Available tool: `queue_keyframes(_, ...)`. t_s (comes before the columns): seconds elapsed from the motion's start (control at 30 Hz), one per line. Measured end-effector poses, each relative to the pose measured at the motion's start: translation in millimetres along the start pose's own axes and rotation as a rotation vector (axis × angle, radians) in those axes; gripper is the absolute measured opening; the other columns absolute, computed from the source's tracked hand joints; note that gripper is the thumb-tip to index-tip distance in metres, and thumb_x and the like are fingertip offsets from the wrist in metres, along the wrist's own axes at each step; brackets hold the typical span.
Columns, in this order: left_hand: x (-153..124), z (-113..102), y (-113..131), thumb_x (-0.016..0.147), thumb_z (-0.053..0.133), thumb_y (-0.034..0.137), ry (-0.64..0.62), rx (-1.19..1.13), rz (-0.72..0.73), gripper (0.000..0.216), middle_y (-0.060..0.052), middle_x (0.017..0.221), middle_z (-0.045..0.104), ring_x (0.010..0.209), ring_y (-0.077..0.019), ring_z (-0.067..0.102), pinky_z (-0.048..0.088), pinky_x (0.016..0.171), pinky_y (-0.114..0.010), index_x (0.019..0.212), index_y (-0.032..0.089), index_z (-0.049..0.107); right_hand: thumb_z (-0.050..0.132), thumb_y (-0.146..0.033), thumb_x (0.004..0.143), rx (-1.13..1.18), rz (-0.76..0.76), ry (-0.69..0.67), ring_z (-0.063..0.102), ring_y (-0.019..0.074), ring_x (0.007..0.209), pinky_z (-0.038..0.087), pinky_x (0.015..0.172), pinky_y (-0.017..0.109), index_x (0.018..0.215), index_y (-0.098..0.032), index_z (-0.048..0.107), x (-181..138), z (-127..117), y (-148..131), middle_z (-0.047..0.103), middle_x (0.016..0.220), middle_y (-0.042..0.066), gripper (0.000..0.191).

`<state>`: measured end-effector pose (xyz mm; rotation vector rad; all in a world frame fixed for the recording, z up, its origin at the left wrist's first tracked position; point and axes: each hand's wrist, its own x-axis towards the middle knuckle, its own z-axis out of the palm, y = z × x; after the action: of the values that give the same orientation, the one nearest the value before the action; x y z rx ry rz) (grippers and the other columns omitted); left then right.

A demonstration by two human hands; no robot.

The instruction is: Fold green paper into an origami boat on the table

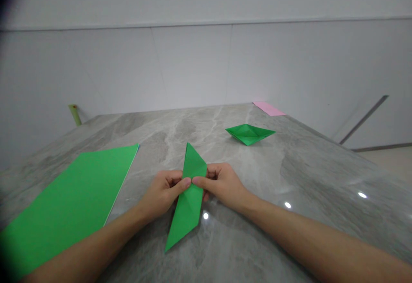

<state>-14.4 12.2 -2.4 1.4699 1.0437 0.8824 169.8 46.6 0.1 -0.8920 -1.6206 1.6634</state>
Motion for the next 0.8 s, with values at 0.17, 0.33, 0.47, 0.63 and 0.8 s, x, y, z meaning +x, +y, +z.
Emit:
queue_keyframes(0.17, -2.0, -0.9, -0.6, 0.085, 0.052, 0.058, -0.194, 0.061, -0.126, 0.048, -0.001, 0.046, 0.057, 0.036, -0.0102, 0.052, 0.039, 0.036, -0.017, 0.063, 0.015, 0.057, 0.078, -0.050, 0.070, -0.065, -0.017, 0.059, 0.052, 0.0106, 0.050, 0.040, 0.049, 0.023, 0.063, -0.015, 0.062, -1.2, -3.3, 1.9, 0.059, 0.055, -0.002, 0.039)
queue_keyframes(0.33, -2.2, 2.8, -0.9, 0.085, 0.053, 0.055, -0.071, 0.052, -0.093, 0.044, -0.001, 0.046, 0.059, 0.035, -0.0107, 0.053, 0.039, 0.034, -0.017, 0.067, 0.016, 0.057, 0.081, -0.049, 0.067, -0.050, 0.003, 0.065, 0.048, 0.0091, 0.047, 0.035, 0.046, 0.022, 0.058, -0.016, 0.056, -0.1, -1.8, -0.4, 0.056, 0.052, -0.003, 0.042)
queue_keyframes(0.47, -2.4, 3.5, 0.1, 0.087, 0.053, 0.052, 0.007, 0.067, -0.059, 0.043, -0.001, 0.045, 0.058, 0.035, -0.0110, 0.053, 0.039, 0.035, -0.018, 0.067, 0.015, 0.059, 0.080, -0.052, 0.066, -0.050, 0.033, 0.047, 0.046, 0.0081, 0.043, 0.034, 0.044, 0.021, 0.055, -0.017, 0.054, -0.4, 0.0, -2.8, 0.054, 0.047, -0.004, 0.045)
queue_keyframes(0.63, -2.7, 1.9, -2.6, 0.090, 0.050, 0.046, 0.091, 0.099, -0.004, 0.043, 0.000, 0.042, 0.056, 0.035, -0.0108, 0.052, 0.038, 0.036, -0.018, 0.061, 0.016, 0.057, 0.079, -0.052, 0.068, 0.009, 0.119, -0.111, 0.061, 0.0132, 0.054, 0.046, 0.053, 0.024, 0.068, -0.014, 0.066, -2.2, 0.1, -0.7, 0.069, 0.062, 0.003, 0.040)
queue_keyframes(0.8, -1.2, 1.7, -5.5, 0.088, 0.052, 0.046, 0.137, 0.071, 0.002, 0.040, -0.001, 0.044, 0.059, 0.036, -0.0123, 0.055, 0.042, 0.037, -0.020, 0.063, 0.015, 0.058, 0.079, -0.049, 0.069, 0.036, 0.131, -0.164, 0.066, 0.0141, 0.057, 0.050, 0.053, 0.023, 0.076, -0.012, 0.071, -3.6, 0.2, -0.1, 0.075, 0.073, 0.006, 0.038)
